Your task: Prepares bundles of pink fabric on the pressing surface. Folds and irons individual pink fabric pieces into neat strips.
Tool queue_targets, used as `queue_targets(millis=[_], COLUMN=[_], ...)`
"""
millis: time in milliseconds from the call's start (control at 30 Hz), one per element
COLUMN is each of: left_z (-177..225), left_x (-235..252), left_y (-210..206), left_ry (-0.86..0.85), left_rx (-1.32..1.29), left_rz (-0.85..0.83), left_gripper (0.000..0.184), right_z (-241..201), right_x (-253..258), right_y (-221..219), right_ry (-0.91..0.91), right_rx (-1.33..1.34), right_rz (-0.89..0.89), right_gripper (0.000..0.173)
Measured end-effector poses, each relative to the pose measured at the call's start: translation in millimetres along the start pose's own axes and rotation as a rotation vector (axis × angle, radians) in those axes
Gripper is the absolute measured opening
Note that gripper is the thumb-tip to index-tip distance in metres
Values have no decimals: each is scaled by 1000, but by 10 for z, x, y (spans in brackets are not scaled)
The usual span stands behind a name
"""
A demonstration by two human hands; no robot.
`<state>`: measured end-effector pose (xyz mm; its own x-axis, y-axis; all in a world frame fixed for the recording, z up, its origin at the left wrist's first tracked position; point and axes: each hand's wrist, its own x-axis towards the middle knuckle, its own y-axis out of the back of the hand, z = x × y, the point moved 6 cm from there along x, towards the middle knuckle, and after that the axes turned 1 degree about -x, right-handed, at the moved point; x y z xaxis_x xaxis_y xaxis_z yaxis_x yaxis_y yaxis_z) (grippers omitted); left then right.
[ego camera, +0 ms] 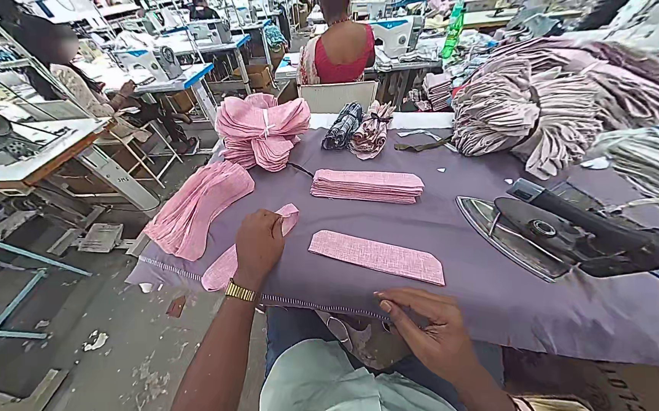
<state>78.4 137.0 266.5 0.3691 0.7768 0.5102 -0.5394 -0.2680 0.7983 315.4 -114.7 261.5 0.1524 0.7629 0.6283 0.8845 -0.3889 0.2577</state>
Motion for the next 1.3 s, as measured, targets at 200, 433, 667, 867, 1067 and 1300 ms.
queue_targets(millis=[200,433,667,867,1067,1300], left_z=[1251,1286,1402,1425,1397,945], left_x=[-595,-705,-809,-822,-724,-654], left_y=[556,636,475,242,515,522], left_ry=[-295,-250,-238,-273,-477,-344], left_rx=[-544,-692,-792,-712,-812,-879], left_rz=[101,238,201,128,303,322], left_gripper=[18,16,15,48,7,12], right_z=[-20,-139,-152,-165,-317,-184], right_x=[73,128,62,46,-105,-201], right_y=[-354,-101,-93,-161,-315,440], right_ry=[-236,-80,-116,-85,53,125], right_rx=[266,187,197,-330,-802,-475], right_rz=[82,251,340,201,92,429], right_gripper=[60,36,24,28,33,33])
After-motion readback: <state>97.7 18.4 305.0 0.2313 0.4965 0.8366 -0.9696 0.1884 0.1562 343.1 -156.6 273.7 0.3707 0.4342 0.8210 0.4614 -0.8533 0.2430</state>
